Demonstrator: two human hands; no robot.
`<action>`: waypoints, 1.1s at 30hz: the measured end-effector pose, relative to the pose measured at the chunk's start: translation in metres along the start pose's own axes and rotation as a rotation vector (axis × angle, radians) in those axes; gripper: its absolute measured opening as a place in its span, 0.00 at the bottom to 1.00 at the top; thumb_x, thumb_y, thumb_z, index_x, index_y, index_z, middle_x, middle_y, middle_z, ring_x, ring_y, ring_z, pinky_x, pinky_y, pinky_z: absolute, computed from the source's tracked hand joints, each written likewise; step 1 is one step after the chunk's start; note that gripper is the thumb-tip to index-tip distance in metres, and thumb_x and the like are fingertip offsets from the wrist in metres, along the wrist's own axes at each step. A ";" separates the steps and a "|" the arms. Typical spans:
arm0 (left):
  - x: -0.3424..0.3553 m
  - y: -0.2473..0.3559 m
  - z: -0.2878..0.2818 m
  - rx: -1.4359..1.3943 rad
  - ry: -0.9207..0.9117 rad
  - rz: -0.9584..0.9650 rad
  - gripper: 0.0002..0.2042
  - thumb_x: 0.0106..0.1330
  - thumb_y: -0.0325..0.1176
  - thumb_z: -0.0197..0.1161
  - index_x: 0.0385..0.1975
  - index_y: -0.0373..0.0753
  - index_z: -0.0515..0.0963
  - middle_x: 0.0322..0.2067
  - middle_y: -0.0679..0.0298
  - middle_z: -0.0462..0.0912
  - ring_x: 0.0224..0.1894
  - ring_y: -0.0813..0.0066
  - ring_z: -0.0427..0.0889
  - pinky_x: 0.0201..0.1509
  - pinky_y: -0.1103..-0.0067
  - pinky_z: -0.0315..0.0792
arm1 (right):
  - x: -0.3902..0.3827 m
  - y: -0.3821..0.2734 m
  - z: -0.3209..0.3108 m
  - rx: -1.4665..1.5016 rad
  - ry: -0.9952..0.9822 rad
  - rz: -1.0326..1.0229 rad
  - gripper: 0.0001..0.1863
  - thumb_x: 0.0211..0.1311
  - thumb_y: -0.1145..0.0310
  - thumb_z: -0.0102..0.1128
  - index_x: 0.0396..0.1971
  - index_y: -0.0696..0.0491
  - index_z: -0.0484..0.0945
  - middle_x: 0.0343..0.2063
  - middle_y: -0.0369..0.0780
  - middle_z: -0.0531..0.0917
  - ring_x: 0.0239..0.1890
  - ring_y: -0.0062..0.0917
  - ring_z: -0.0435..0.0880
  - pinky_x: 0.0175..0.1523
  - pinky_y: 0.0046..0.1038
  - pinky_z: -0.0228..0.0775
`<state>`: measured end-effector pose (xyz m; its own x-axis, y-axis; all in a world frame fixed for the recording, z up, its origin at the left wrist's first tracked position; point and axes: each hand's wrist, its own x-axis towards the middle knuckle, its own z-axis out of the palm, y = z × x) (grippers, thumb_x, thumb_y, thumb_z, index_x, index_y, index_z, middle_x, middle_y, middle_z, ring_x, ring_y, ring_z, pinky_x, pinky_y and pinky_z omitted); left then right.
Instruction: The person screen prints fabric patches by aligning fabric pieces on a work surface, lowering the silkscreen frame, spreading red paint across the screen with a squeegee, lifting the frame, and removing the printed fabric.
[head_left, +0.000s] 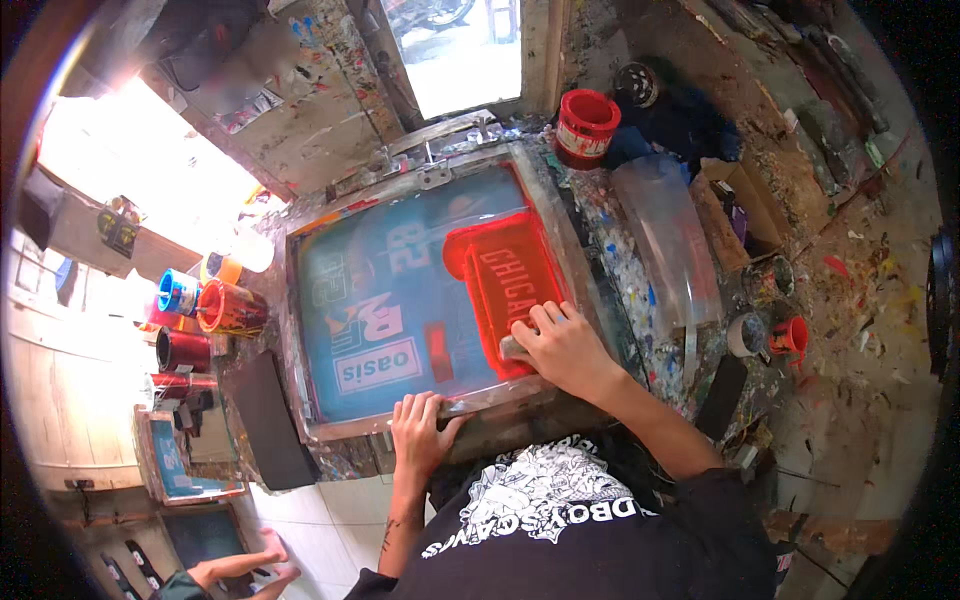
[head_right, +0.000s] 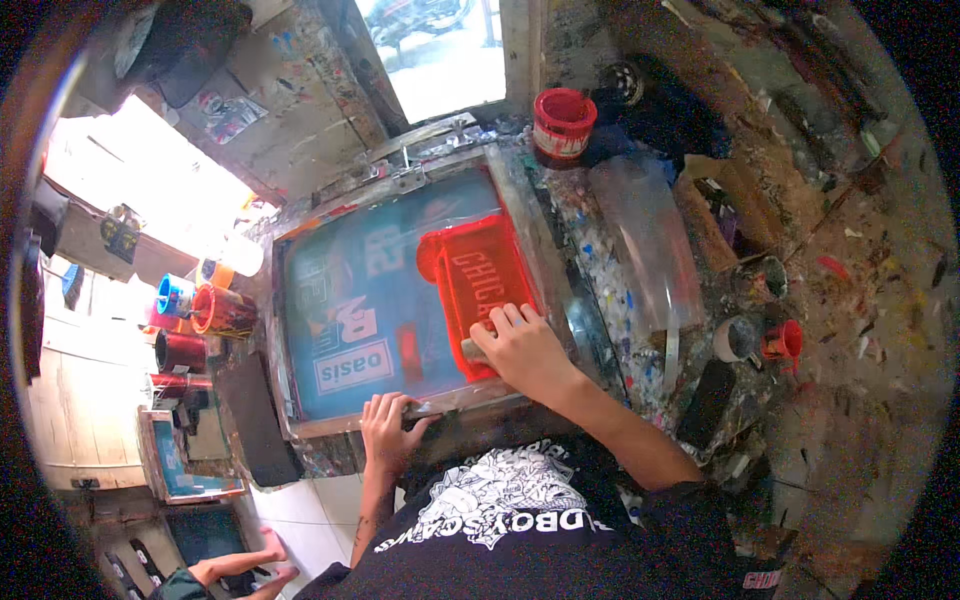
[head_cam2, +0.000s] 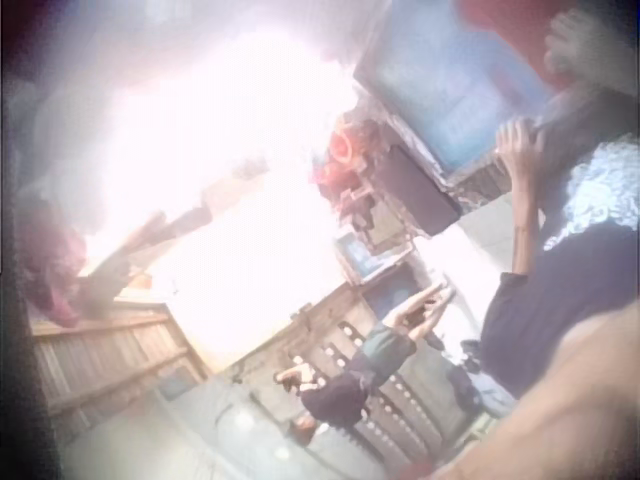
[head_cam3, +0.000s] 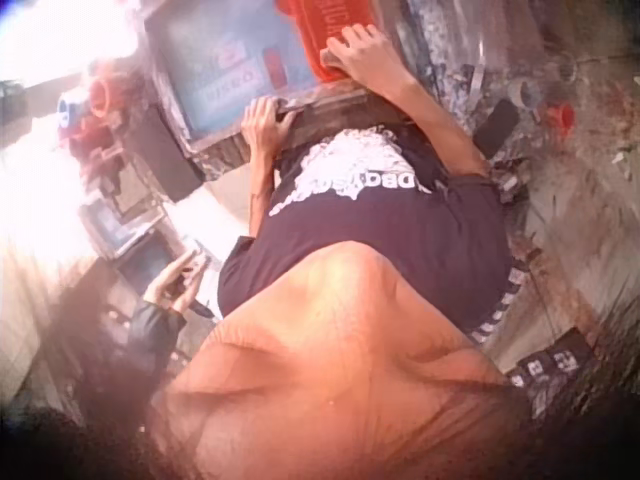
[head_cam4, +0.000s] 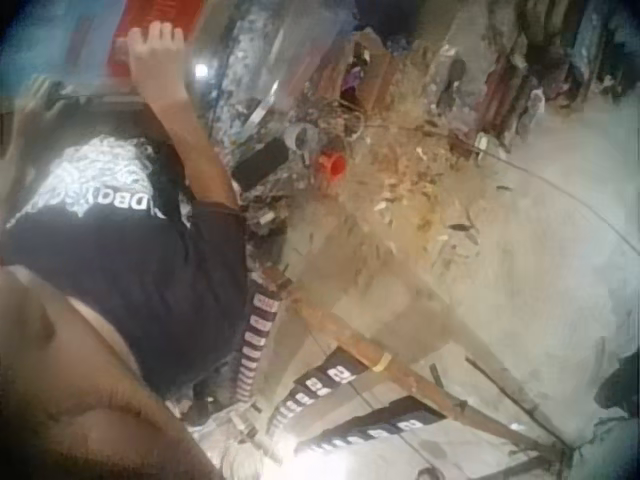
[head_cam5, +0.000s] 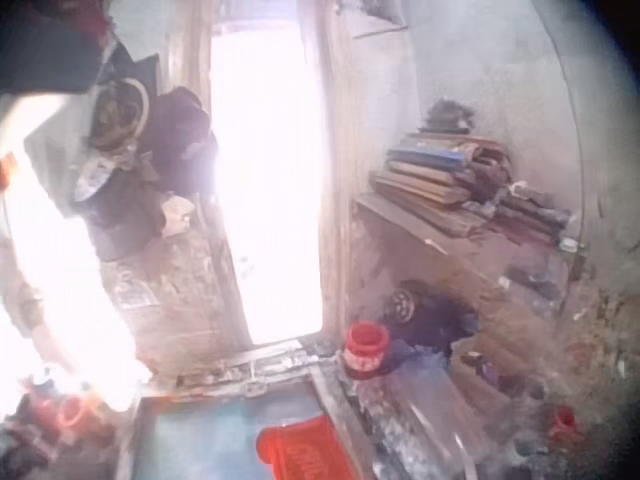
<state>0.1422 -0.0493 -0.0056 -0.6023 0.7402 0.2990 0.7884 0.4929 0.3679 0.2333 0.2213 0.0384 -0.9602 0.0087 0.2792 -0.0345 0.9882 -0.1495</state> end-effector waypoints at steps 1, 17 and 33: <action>-0.001 -0.002 0.003 0.002 0.007 0.020 0.21 0.50 0.41 0.79 0.37 0.37 0.79 0.38 0.60 0.81 0.41 0.59 0.78 0.47 0.66 0.70 | 0.004 0.003 0.004 0.013 -0.039 -0.021 0.12 0.61 0.61 0.64 0.41 0.50 0.78 0.37 0.42 0.81 0.43 0.35 0.82 0.48 0.37 0.72; -0.007 -0.009 0.024 -0.025 0.051 0.053 0.21 0.47 0.40 0.79 0.38 0.37 0.79 0.38 0.61 0.82 0.40 0.59 0.78 0.44 0.66 0.70 | 0.162 0.103 0.051 0.057 0.001 0.022 0.17 0.59 0.56 0.69 0.45 0.48 0.80 0.40 0.41 0.83 0.51 0.38 0.82 0.53 0.42 0.74; -0.003 -0.004 0.021 -0.047 -0.026 0.025 0.22 0.49 0.39 0.78 0.40 0.36 0.79 0.41 0.60 0.82 0.43 0.61 0.79 0.48 0.67 0.70 | 0.131 0.092 0.086 -0.317 0.151 0.195 0.07 0.71 0.64 0.55 0.44 0.47 0.76 0.28 0.40 0.85 0.30 0.35 0.90 0.33 0.36 0.82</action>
<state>0.1437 -0.0435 -0.0260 -0.5784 0.7641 0.2857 0.7962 0.4525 0.4016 0.0805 0.3000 -0.0203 -0.8879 0.1996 0.4145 0.2539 0.9639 0.0797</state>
